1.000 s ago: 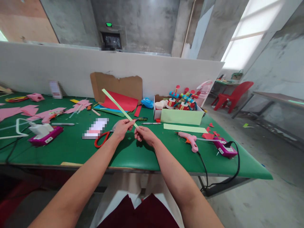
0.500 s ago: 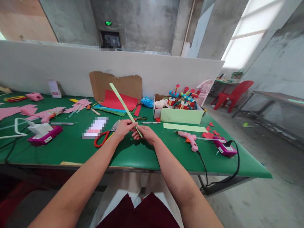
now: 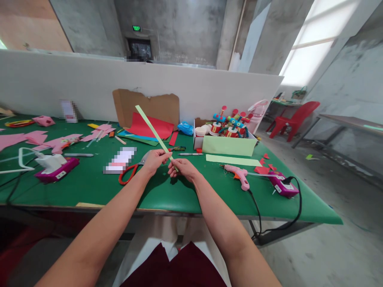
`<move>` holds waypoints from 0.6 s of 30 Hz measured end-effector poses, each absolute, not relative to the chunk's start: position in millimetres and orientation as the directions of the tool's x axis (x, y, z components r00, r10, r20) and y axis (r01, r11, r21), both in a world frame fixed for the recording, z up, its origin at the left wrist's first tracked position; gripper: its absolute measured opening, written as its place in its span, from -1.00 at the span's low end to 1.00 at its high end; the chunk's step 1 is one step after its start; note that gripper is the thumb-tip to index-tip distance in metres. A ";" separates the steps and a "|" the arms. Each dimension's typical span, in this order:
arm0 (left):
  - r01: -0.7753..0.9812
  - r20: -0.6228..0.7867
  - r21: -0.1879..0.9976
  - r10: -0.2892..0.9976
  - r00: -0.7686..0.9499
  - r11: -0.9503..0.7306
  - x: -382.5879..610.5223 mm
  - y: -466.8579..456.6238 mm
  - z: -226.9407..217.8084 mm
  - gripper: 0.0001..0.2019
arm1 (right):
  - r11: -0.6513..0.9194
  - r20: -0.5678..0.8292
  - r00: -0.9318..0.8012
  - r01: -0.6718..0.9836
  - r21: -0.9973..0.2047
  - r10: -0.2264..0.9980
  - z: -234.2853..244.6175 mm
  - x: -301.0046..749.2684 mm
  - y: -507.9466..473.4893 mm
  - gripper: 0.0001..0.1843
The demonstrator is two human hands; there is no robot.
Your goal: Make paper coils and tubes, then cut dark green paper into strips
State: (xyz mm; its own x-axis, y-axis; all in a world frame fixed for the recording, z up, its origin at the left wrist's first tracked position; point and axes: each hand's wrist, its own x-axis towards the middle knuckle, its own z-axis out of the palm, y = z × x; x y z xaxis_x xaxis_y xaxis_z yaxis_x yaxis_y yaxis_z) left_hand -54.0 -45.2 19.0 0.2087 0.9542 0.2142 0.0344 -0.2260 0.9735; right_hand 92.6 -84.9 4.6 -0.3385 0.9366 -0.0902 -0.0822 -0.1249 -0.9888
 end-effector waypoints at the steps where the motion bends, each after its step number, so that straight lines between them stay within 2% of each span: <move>1: 0.033 0.216 0.973 0.954 0.209 -0.228 -54.1 -44.7 18.7 -0.55 | -0.123 -0.090 -0.341 -0.078 -0.989 0.936 4.2 92.8 -84.7 -0.58; 8: 0.019 0.257 0.965 0.960 0.116 -0.261 -59.5 -38.4 15.2 -0.59 | -0.111 -0.078 -0.385 -0.066 -0.992 0.919 1.8 94.5 -84.4 -0.53; 14: 0.038 0.236 0.970 0.970 0.057 -0.238 -59.5 -36.5 15.5 -0.63 | -0.112 -0.087 -0.385 -0.044 -0.993 0.919 4.0 95.4 -84.8 -0.54; 18: -0.020 0.231 0.973 0.973 -0.025 -0.232 -66.5 -33.6 18.7 -0.63 | -0.103 -0.089 -0.417 -0.012 -0.995 0.905 5.2 97.3 -86.9 -0.53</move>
